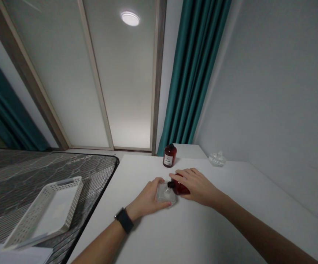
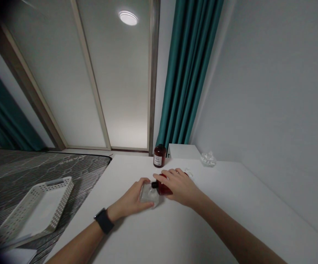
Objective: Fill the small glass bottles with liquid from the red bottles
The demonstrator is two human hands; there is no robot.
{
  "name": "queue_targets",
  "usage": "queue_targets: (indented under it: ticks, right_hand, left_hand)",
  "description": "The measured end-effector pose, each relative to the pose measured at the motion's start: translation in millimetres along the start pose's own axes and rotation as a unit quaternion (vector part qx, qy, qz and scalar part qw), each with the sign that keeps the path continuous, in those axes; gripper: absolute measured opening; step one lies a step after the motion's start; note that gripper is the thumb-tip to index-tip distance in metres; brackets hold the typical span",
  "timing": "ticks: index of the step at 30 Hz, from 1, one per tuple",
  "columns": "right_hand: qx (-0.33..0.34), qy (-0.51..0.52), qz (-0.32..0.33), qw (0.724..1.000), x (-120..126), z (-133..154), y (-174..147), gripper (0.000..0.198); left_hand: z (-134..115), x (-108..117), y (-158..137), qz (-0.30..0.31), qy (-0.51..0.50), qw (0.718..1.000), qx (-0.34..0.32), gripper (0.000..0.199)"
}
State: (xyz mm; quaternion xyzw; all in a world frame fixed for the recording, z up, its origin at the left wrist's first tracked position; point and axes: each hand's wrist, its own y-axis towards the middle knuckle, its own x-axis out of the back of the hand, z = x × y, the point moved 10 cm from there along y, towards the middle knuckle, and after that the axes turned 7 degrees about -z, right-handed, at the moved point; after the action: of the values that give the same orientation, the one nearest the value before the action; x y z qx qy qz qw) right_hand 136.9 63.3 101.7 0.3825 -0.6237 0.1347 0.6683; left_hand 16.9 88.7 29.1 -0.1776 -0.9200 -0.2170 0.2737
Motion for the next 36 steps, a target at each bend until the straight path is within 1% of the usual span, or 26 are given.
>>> queue_targets:
  ticks: [4, 7, 9, 11, 14, 17, 19, 20, 24, 29, 33, 36]
  right_hand:
    - [-0.069, 0.075, -0.061, 0.993, -3, -18, -2, 0.069]
    - [-0.14, 0.11, -0.105, 0.978, -6, -32, -7, 0.076]
    - [-0.19, 0.135, -0.133, 0.963, -10, -41, -14, 0.08]
    - [-0.249, 0.175, -0.158, 0.939, -18, -52, -22, 0.082]
    - [-0.324, 0.267, -0.197, 0.886, -35, -65, -36, 0.081]
    - [-0.346, 0.361, -0.251, 0.829, -50, -71, -44, 0.075]
    - [-0.351, 0.397, -0.273, 0.803, -58, -72, -48, 0.074]
    - [-0.353, 0.405, -0.278, 0.796, -61, -72, -49, 0.074]
    - [-0.357, 0.412, -0.287, 0.788, -68, -72, -55, 0.079]
    - [-0.358, 0.419, -0.297, 0.78, -68, -75, -60, 0.083]
    - [-0.364, 0.415, -0.318, 0.771, -66, -81, -64, 0.076]
    - [-0.365, 0.406, -0.321, 0.774, -65, -82, -64, 0.073]
  left_hand:
    - [1, -1, 0, 0.006, 0.007, 1.0, -0.005, 0.067]
    - [1, -2, 1, 0.01, -0.003, 1.0, -0.006, 0.065]
    - [0, -3, 1, 0.013, -0.017, 1.0, -0.009, 0.063]
    - [0, -5, 2, 0.019, -0.03, 0.999, -0.012, 0.059]
    - [4, -9, 1, 0.027, -0.033, 0.999, -0.005, 0.057]
    - [10, -12, 0, 0.032, -0.022, 0.999, 0.007, 0.058]
    - [12, -13, 0, 0.032, -0.015, 0.999, 0.013, 0.059]
    - [13, -14, 1, 0.031, -0.012, 0.999, 0.014, 0.059]
    - [11, -15, 2, 0.021, -0.008, 1.0, 0.014, 0.06]
    - [3, -16, 3, 0.006, -0.009, 1.0, 0.007, 0.058]
    - [-4, -14, 3, 0.001, -0.005, 1.0, -0.01, 0.056]
    - [-4, -15, 4, 0.003, 0.008, 1.0, -0.014, 0.057]
